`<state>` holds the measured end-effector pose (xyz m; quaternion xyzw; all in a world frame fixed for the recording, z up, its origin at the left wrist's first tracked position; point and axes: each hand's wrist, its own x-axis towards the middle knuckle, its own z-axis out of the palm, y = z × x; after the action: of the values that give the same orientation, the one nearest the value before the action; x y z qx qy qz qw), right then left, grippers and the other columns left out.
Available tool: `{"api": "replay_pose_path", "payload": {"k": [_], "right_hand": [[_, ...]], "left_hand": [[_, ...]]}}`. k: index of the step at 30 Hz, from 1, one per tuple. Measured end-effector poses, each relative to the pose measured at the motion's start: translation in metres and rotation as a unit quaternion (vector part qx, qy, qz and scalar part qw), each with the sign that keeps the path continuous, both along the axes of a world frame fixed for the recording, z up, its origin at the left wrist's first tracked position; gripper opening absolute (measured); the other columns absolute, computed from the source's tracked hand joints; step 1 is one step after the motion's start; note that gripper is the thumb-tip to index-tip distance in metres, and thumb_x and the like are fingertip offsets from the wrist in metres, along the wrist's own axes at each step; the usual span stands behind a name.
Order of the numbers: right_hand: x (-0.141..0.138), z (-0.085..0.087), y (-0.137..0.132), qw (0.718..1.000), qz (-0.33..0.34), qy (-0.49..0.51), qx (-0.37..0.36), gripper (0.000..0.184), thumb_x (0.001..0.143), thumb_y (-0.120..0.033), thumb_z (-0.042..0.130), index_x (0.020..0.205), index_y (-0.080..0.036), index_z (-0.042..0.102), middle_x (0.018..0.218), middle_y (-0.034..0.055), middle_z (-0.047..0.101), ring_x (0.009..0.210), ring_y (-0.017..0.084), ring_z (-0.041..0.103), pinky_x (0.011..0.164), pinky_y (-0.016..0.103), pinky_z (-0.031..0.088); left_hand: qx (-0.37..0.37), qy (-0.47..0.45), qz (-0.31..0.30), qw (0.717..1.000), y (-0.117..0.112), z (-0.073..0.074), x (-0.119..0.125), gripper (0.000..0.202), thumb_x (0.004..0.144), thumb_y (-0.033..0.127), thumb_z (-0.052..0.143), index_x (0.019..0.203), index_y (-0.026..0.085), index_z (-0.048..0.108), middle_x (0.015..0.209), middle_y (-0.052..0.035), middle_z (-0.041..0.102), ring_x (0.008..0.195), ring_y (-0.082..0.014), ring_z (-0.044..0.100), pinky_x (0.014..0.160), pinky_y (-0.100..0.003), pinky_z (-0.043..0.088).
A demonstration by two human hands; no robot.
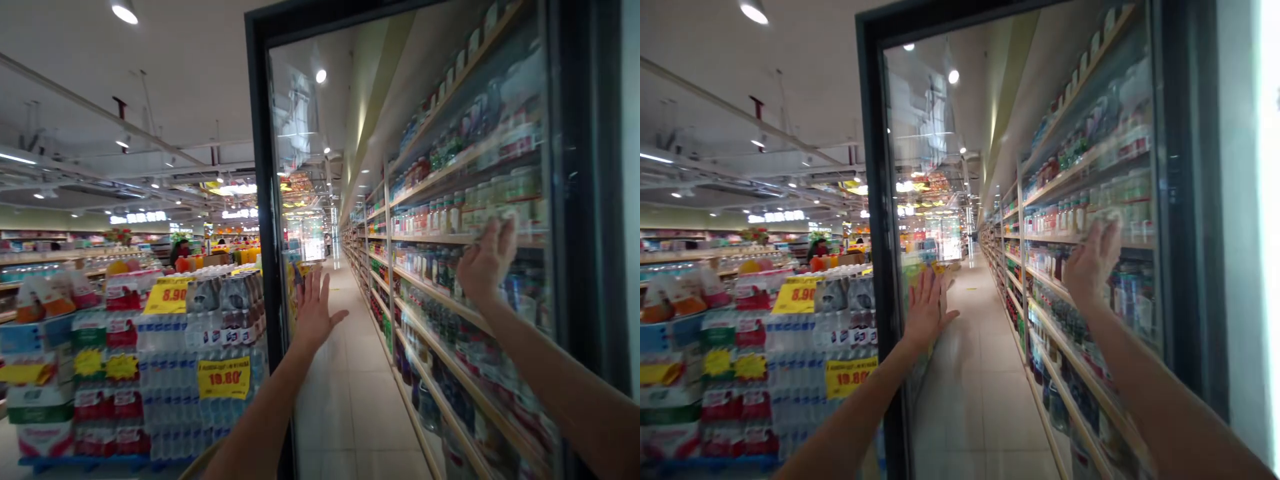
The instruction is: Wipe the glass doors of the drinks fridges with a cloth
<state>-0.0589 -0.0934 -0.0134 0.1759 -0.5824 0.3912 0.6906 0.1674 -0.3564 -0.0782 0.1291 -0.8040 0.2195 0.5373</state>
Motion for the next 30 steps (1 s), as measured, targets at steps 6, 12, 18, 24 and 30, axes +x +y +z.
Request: {"api": "replay_pose_path", "payload": {"k": [6, 12, 18, 24, 30], "right_hand": [[0.009, -0.016, -0.009, 0.944, 0.007, 0.133, 0.302, 0.050, 0.089, -0.017, 0.036, 0.138, -0.022, 0.041, 0.141, 0.0114, 0.045, 0.134, 0.023, 0.036, 0.107, 0.046, 0.032], [-0.026, 0.023, 0.033, 0.998, 0.007, -0.060, -0.018, 0.061, 0.085, -0.023, 0.037, 0.140, 0.002, 0.030, 0.148, 0.0302, 0.020, 0.140, 0.034, 0.018, 0.105, 0.056, 0.028], [0.020, -0.009, -0.035, 0.920, 0.052, 0.156, 0.357, 0.050, 0.086, -0.013, 0.035, 0.134, -0.022, 0.045, 0.142, 0.0085, 0.044, 0.139, 0.018, 0.027, 0.110, 0.042, 0.030], [-0.010, 0.034, 0.007, 0.998, 0.022, -0.022, 0.047, 0.058, 0.087, -0.022, 0.033, 0.143, -0.007, 0.027, 0.148, 0.0227, 0.028, 0.142, 0.028, 0.018, 0.110, 0.057, 0.019], [0.032, 0.000, -0.056, 0.931, 0.029, 0.137, 0.339, 0.052, 0.087, -0.013, 0.033, 0.138, -0.022, 0.040, 0.144, 0.0056, 0.042, 0.141, 0.016, 0.021, 0.114, 0.041, 0.025]], "left_hand": [[-0.014, 0.001, -0.011, 1.000, -0.004, 0.001, -0.003, 0.088, 0.080, 0.064, 0.047, 0.145, 0.010, 0.023, 0.151, -0.0207, 0.021, 0.142, -0.0332, 0.012, 0.110, -0.055, 0.020], [-0.007, 0.004, -0.013, 1.000, -0.006, 0.001, -0.009, 0.085, 0.081, 0.063, 0.045, 0.144, 0.009, 0.026, 0.151, -0.0201, 0.020, 0.141, -0.0343, 0.011, 0.111, -0.055, 0.020], [0.013, -0.003, -0.037, 0.999, -0.011, 0.004, -0.015, 0.087, 0.081, 0.065, 0.043, 0.145, 0.010, 0.022, 0.151, -0.0205, 0.021, 0.142, -0.0330, 0.009, 0.111, -0.055, 0.019], [0.035, 0.001, -0.049, 0.998, -0.009, 0.005, -0.018, 0.085, 0.082, 0.064, 0.042, 0.145, 0.010, 0.022, 0.152, -0.0203, 0.018, 0.142, -0.0335, 0.009, 0.111, -0.056, 0.017], [0.035, 0.015, -0.058, 0.998, -0.009, 0.003, -0.020, 0.084, 0.083, 0.063, 0.041, 0.146, 0.011, 0.020, 0.152, -0.0195, 0.019, 0.142, -0.0335, 0.010, 0.111, -0.056, 0.018]]}}
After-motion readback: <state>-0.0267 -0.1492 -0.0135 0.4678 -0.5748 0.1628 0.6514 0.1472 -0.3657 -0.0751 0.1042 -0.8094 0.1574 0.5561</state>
